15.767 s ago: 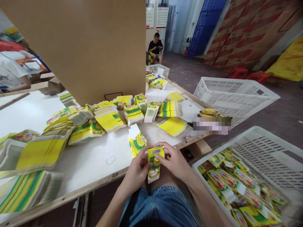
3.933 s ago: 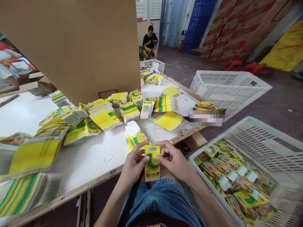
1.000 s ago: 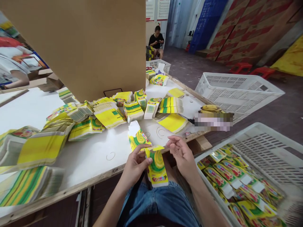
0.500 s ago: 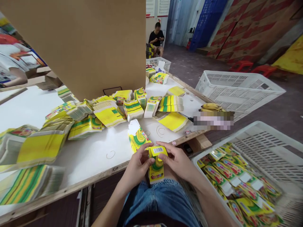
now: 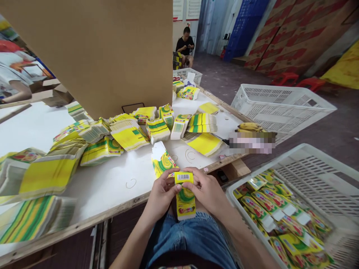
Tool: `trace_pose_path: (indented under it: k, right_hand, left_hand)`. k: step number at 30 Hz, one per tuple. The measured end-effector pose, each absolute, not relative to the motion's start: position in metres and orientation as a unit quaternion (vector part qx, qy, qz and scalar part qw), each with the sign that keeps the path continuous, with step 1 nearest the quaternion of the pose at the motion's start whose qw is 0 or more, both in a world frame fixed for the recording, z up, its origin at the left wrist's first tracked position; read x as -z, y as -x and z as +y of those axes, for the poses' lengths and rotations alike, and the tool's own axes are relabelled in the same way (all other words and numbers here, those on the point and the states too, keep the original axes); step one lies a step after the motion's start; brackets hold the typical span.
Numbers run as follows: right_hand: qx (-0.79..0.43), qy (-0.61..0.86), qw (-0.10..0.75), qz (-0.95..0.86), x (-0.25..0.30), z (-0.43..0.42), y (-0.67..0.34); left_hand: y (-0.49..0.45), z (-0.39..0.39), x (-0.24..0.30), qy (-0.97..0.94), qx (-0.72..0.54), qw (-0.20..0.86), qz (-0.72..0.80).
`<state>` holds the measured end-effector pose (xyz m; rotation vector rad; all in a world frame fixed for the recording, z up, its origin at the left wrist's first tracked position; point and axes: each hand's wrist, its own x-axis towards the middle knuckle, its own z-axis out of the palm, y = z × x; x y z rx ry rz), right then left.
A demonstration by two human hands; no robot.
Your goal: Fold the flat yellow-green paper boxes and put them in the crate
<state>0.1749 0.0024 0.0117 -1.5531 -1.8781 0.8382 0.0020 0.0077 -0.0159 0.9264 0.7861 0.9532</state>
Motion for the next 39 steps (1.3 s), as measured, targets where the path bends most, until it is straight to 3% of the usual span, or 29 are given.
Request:
trace_pose_path:
  k: [11,14,18,22,30,39]
  right_hand:
    - [-0.352,0.569,0.321,-0.67,-0.003,0.002,-0.175]
    - [-0.43,0.513,0.364,-0.647,-0.001,0.001,-0.177]
    - [-0.448,0.517,0.454,-0.57,0.005,0.005,-0.18]
    - [-0.506,0.486,0.523,-0.485,0.01,0.006,-0.173]
    - [-0.464,0.516,0.635,-0.339,0.01,-0.002,-0.149]
    - [-0.401,0.514,0.665,-0.365,0.005,-0.01,-0.138]
  left_hand:
    - [-0.004,0.008,0.009,-0.442,-0.418,0.697,0.381]
    - [-0.002,0.009,0.005,-0.431,-0.42,0.702,0.38]
    - [-0.003,0.008,0.006,-0.426,-0.428,0.713,0.356]
    - [-0.01,0.006,0.013,-0.464,-0.444,0.667,0.377]
    - [-0.013,0.001,0.009,-0.551,-0.471,0.541,0.427]
    - [-0.013,-0.006,0.006,-0.558,-0.499,0.482,0.456]
